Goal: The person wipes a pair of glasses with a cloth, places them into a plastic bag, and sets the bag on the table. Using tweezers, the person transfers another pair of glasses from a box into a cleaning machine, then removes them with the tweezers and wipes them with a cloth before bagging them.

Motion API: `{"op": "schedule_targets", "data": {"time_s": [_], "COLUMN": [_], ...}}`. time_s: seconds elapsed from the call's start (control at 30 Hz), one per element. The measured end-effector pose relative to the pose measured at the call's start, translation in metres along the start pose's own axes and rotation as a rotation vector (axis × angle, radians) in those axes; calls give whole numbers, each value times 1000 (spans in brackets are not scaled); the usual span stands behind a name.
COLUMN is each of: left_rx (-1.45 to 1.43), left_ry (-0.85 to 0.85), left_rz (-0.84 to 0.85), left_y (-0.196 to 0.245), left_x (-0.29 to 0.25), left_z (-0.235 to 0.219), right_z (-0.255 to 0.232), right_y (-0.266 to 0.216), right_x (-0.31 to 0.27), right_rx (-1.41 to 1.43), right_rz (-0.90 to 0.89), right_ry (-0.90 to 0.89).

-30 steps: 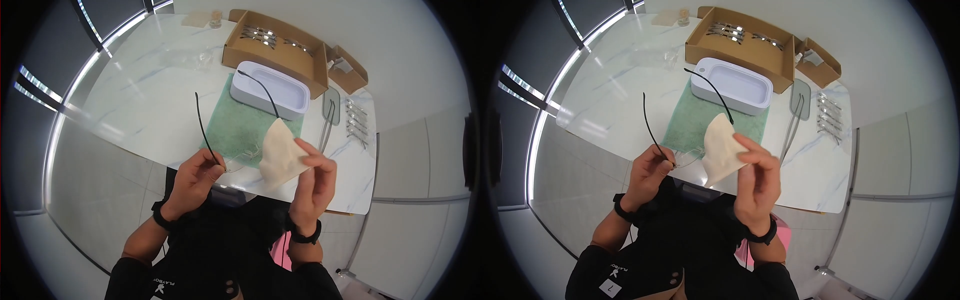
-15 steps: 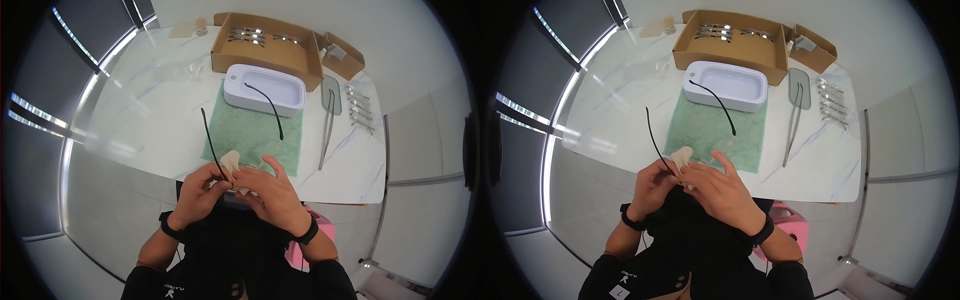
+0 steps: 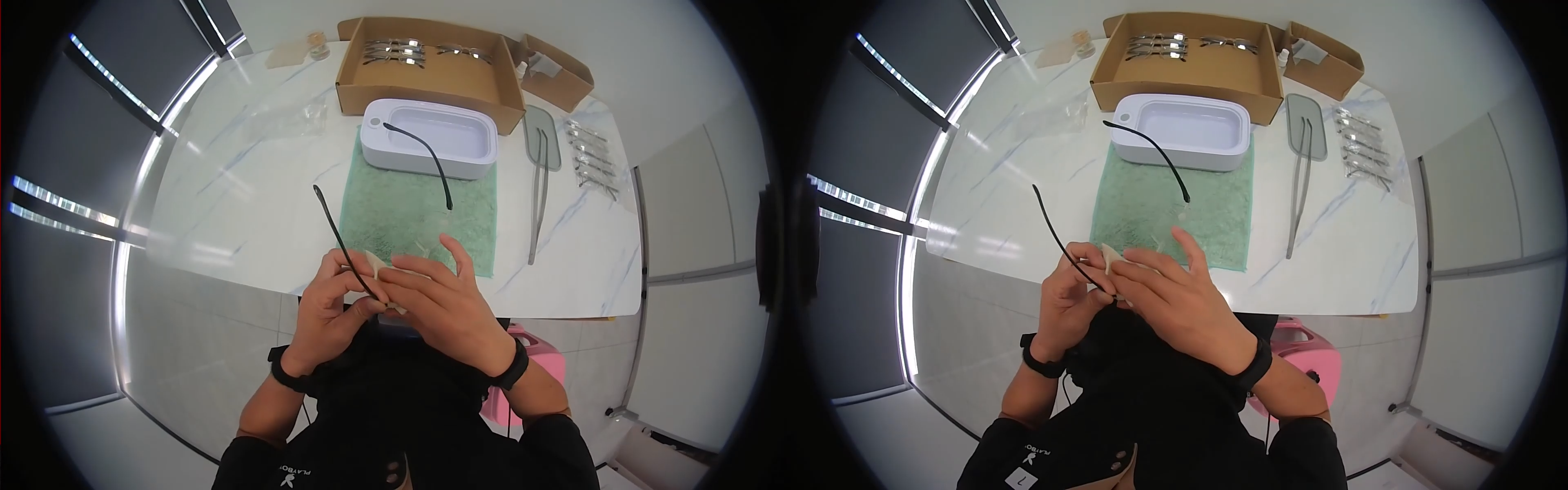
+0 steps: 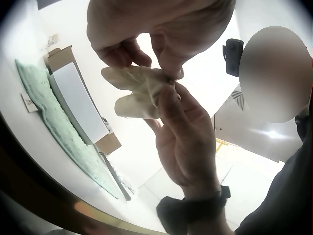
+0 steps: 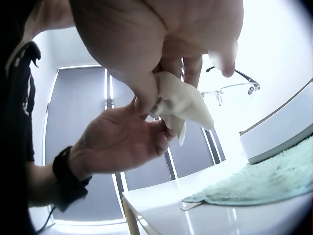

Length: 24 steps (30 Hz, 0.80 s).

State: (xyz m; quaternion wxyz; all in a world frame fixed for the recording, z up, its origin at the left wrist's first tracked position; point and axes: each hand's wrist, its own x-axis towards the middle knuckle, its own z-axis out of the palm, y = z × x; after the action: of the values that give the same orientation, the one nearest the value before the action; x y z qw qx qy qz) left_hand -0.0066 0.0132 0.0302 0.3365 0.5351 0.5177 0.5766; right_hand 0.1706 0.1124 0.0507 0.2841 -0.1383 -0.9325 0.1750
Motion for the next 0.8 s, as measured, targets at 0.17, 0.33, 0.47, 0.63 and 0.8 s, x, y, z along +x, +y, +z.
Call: {"op": "schedule_targets", "data": {"time_s": [0.17,0.33,0.47,0.63,0.8], "left_rx": [-353,-401,-332,-218,-17], "left_ry": [-21,-25,-2,96,174], "left_rz": [-196,-251,-201,-82,32], "left_y": [2,1,-3,-4,-9], "left_x": [-2,-6,-10,-13,-14], "left_z": [2,0,-6,-15,-18], "right_z": [7,3,-6,-12,8], "right_y": [8,13,22,21,10], "right_x": [-3,-2,-8,-33,-36], "right_rx": [-49,-103,-149,529,1533], "right_rz": [-76,-135,-134,363,832], "right_ry": [73,86,74,507,842]}}
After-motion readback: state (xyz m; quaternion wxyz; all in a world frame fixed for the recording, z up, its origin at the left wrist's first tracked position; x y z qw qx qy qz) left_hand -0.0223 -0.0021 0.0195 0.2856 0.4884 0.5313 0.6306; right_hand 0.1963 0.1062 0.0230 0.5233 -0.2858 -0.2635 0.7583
